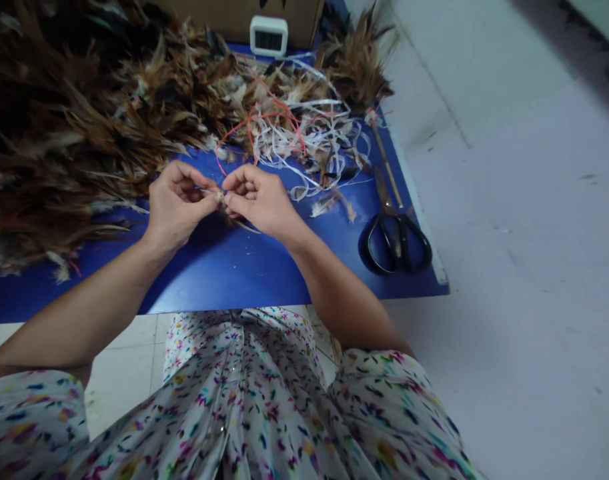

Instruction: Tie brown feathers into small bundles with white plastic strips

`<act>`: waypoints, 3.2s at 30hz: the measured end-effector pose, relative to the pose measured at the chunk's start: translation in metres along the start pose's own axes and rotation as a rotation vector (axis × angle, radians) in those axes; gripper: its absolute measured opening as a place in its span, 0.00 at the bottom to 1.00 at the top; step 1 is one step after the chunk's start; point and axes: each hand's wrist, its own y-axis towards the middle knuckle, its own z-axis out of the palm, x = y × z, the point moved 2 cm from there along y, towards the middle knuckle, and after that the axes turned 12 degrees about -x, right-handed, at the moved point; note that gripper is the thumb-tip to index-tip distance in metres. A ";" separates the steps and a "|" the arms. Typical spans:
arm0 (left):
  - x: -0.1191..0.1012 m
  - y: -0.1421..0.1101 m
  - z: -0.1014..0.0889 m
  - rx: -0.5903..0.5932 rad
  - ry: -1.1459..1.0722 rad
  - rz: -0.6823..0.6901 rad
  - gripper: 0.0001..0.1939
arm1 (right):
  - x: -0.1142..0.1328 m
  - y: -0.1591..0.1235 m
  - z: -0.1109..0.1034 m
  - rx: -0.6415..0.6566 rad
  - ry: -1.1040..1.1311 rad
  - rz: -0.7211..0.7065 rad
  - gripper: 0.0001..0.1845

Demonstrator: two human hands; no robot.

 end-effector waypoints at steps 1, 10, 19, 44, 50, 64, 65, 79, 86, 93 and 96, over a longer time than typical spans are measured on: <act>0.000 0.000 0.000 -0.003 -0.002 0.003 0.22 | -0.001 0.000 0.001 -0.004 0.019 0.026 0.13; 0.003 0.000 0.000 0.001 -0.007 0.030 0.24 | 0.001 -0.001 0.003 -0.064 0.058 0.116 0.13; 0.003 -0.001 0.002 0.002 0.001 0.027 0.24 | 0.002 0.000 0.002 -0.054 0.042 0.217 0.13; 0.011 0.003 0.001 -0.008 -0.033 -0.007 0.29 | -0.008 0.003 0.002 -0.044 -0.042 0.077 0.14; 0.011 0.003 0.002 0.006 -0.044 -0.041 0.30 | -0.011 0.002 0.002 -0.064 -0.077 0.058 0.17; 0.017 0.005 -0.001 0.005 -0.061 0.013 0.27 | -0.011 0.002 0.003 -0.099 -0.081 0.044 0.11; 0.019 0.005 -0.001 0.009 -0.055 0.035 0.26 | -0.011 0.002 0.003 -0.110 -0.099 0.027 0.10; 0.014 -0.001 -0.002 0.060 0.167 0.201 0.15 | 0.007 -0.006 0.002 -0.154 -0.427 -0.195 0.03; 0.016 -0.002 -0.002 0.052 0.170 0.196 0.12 | 0.006 -0.006 0.003 -0.149 -0.406 -0.170 0.04; 0.017 -0.002 0.000 0.059 0.154 0.175 0.11 | -0.002 0.000 0.000 -0.117 -0.339 -0.142 0.04; 0.016 -0.002 0.000 0.070 0.148 0.195 0.10 | -0.001 0.000 -0.001 -0.099 -0.355 -0.155 0.04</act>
